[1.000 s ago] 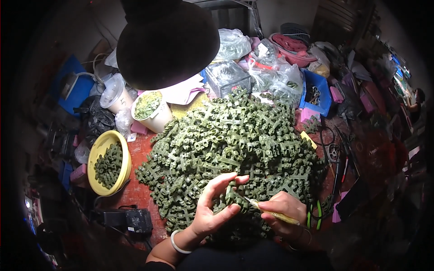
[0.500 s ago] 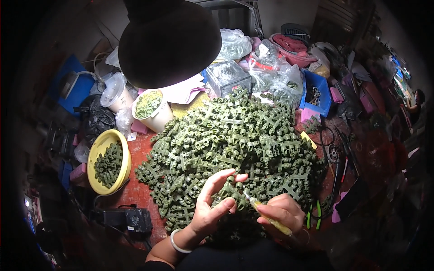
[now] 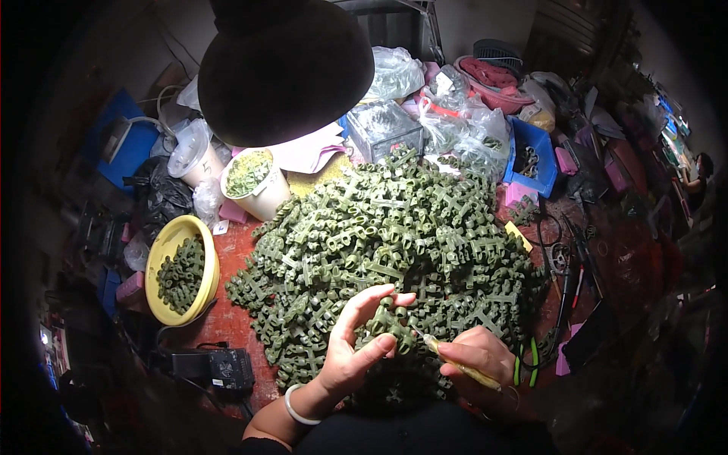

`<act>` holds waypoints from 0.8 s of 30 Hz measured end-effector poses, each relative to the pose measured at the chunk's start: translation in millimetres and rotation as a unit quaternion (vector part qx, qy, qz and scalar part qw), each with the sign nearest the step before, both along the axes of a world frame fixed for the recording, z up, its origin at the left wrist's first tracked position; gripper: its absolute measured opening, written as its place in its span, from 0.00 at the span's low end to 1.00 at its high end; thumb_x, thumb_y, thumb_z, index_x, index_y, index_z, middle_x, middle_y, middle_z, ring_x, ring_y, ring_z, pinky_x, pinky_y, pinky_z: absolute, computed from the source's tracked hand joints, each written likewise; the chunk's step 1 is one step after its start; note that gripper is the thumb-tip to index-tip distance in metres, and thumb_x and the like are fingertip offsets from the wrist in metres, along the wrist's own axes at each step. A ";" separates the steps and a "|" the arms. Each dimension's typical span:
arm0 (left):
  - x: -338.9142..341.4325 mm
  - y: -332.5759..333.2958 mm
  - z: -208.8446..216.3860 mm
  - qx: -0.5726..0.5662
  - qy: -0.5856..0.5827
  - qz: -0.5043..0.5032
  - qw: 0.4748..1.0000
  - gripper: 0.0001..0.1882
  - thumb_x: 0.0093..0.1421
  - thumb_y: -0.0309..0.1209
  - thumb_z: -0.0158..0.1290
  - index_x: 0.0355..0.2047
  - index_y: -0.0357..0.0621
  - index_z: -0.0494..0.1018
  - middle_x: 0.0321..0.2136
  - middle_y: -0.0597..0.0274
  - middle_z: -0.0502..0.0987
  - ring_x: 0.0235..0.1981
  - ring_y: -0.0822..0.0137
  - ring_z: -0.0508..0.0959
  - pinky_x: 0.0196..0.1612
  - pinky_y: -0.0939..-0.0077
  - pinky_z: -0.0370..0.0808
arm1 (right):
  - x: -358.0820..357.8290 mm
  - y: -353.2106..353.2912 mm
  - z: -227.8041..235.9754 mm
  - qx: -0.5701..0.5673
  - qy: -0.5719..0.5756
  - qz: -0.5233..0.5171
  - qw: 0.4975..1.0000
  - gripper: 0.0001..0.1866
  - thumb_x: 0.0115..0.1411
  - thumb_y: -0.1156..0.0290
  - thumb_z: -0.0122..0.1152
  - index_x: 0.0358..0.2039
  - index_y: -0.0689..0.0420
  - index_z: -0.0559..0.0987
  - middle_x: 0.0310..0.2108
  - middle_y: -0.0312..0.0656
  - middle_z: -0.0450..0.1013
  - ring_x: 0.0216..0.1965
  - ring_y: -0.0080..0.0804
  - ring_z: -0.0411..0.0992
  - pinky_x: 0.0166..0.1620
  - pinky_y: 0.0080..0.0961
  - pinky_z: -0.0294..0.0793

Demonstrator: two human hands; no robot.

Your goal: The person assembles small green plastic craft components by picking individual pieces from a pile and joining them together using a small tool. The person repeats this process multiple times, placing the completed assemblies into a yellow bowl.

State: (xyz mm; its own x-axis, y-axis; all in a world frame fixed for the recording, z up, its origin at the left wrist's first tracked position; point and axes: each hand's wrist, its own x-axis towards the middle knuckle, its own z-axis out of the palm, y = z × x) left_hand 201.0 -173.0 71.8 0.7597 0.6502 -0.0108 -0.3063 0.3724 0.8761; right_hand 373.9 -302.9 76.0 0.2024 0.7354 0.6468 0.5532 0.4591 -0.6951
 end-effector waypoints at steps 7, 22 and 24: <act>-0.4 0.2 0.4 0.077 0.026 0.007 0.997 0.33 0.61 0.31 0.57 0.64 0.39 0.58 0.57 0.48 0.71 0.58 0.64 0.70 0.61 0.68 0.65 | -1.2 -1.4 -2.8 -0.019 0.012 -0.007 1.000 0.14 0.56 0.73 0.70 0.43 0.60 0.81 0.27 0.39 0.77 0.24 0.31 0.74 0.27 0.24 0.74; -0.9 -1.3 3.4 0.094 0.021 -0.001 0.995 0.33 0.60 0.28 0.58 0.64 0.38 0.58 0.57 0.47 0.71 0.60 0.61 0.70 0.64 0.65 0.63 | -4.3 -2.9 -4.9 -0.007 0.027 -0.008 1.000 0.13 0.60 0.73 0.66 0.44 0.61 0.79 0.28 0.41 0.78 0.25 0.33 0.76 0.27 0.25 0.75; -1.3 -1.4 3.2 0.090 0.024 0.002 0.996 0.33 0.60 0.28 0.58 0.64 0.37 0.58 0.57 0.47 0.72 0.60 0.61 0.70 0.64 0.65 0.63 | -5.2 -2.6 -4.6 -0.006 0.027 -0.008 1.000 0.12 0.60 0.73 0.66 0.44 0.61 0.80 0.27 0.41 0.78 0.25 0.33 0.76 0.27 0.24 0.75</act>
State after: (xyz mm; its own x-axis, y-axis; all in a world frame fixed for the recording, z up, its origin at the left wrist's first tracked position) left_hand 199.7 -174.5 75.0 0.7585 0.6481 0.0687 -0.2628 0.2076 0.9423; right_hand 368.7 -305.5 71.4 0.2475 0.7398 0.6257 0.5224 0.4420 -0.7292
